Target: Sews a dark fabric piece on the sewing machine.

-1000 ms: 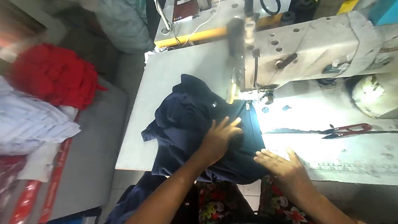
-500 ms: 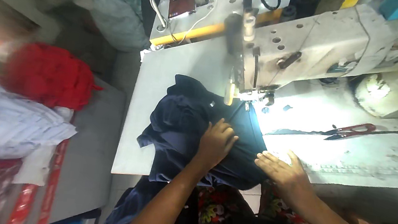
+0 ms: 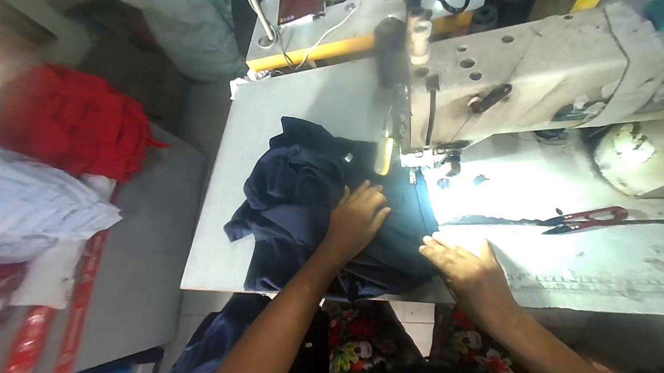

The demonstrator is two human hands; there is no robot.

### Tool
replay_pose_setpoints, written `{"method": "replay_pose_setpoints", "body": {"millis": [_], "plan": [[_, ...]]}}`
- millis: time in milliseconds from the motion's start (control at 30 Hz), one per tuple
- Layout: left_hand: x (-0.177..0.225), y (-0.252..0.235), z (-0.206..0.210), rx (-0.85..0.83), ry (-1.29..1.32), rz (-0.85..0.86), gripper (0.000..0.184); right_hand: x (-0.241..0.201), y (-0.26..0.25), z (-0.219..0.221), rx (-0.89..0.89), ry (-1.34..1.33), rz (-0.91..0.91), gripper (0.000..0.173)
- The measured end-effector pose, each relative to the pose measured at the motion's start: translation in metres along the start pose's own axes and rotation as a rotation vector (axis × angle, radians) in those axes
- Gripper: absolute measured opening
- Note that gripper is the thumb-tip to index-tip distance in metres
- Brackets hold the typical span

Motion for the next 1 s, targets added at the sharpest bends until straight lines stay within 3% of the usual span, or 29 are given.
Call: {"method": "replay_pose_setpoints", "body": {"millis": [633,833,1000], "plan": [[-0.034,-0.047,-0.007,-0.038,0.027,-0.117,0.025,0.022,-0.051,0.011,0.040,-0.044,-0.022,0.024],[-0.047,-0.066,-0.012,-0.157,0.002,-0.227,0.033,0.030,-0.059,0.018,0.033,-0.053,0.000,0.024],[-0.042,-0.064,-0.026,-0.233,-0.133,-0.091,0.044,0.036,-0.057,0.022,0.011,-0.030,0.017,0.019]]}}
Point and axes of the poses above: each hand's wrist, its own y-axis away from the middle knuckle, its own z-axis out of the palm, x = y × z, the point moved 8 cm from there along -y, towards the middle knuckle, and after that the axes turned 1 degree about y, right-handed, at the moved point
